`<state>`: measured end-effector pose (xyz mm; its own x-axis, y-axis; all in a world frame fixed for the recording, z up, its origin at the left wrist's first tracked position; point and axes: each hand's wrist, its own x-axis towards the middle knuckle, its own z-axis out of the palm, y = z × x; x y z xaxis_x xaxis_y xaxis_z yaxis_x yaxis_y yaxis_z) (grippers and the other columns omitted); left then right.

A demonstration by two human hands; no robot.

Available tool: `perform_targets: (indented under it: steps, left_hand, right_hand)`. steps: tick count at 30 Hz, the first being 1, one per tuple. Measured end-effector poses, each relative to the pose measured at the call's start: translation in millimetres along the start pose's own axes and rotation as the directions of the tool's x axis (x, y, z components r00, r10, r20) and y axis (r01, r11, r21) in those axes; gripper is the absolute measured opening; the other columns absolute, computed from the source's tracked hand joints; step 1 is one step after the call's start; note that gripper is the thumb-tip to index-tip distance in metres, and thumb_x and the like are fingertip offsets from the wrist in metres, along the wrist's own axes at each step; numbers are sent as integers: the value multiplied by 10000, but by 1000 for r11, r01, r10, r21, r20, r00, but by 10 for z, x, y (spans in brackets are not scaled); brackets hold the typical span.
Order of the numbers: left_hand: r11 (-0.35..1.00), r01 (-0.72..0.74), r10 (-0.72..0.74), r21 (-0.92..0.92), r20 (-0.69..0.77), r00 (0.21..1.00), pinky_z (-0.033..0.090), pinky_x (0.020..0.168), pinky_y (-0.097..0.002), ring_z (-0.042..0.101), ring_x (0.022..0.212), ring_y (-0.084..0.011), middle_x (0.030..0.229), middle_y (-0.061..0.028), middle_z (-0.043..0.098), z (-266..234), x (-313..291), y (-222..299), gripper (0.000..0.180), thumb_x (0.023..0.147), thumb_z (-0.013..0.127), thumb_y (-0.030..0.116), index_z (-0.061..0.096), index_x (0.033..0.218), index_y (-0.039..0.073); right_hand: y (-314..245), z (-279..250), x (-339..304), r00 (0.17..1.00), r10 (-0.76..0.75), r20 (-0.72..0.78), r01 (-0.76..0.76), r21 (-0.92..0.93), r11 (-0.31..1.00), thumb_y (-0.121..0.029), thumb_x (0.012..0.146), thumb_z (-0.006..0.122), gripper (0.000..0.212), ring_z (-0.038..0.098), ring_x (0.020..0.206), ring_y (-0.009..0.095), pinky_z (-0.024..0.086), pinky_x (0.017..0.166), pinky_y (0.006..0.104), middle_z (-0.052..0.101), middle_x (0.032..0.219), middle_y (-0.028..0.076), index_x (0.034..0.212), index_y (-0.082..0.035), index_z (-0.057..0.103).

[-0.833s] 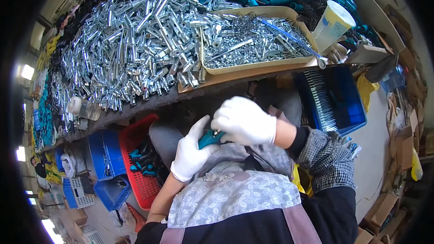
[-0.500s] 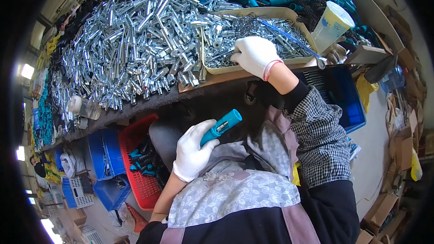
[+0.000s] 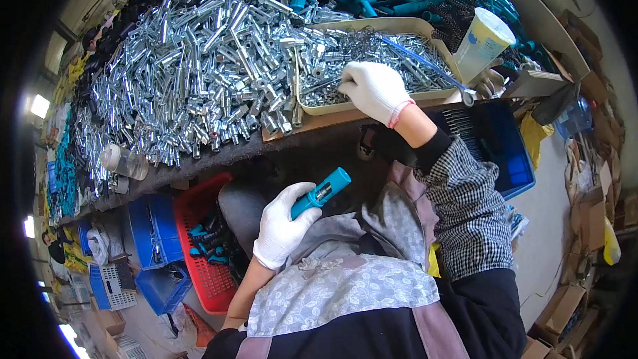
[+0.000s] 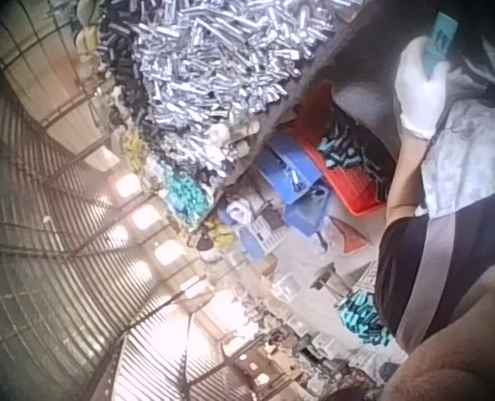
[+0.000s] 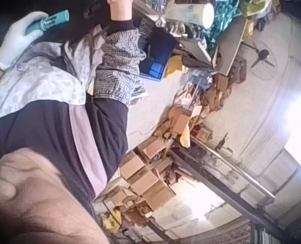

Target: Assembling a manual tool by fitting internal metal components and a plastic handle grip.

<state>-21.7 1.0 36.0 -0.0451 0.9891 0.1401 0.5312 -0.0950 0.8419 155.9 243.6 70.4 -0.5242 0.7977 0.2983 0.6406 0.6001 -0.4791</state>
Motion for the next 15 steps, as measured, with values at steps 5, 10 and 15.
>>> perform_targets:
  steps: [5,10,15]
  left_hand:
    - [810,288,-228,-511,177,957,517,873,-324,653,992,-210,1103,-136,649,-20,-31,-162,453,869,662,68,542,1291,-44]
    - [555,347,-314,-756,195,929,517,768,-283,604,896,-160,1149,-133,606,-72,55,-16,584,884,631,158,436,1383,-76]
    - [709,229,-276,-667,37,960,491,889,-288,589,1021,-166,1196,-129,591,26,87,-24,538,892,627,95,450,1371,-76]
  right_hand:
    - [-55,-76,-177,968,81,-239,53,506,861,-76,851,695,100,632,727,125,498,668,263,688,832,59,935,-21,691]
    - [-570,-65,-786,955,183,234,-295,825,482,21,796,665,93,615,751,99,499,679,236,699,914,73,887,22,686]
    - [-780,378,-1142,978,129,165,-208,729,652,-22,787,749,178,655,748,116,522,672,259,685,827,63,951,-2,683]
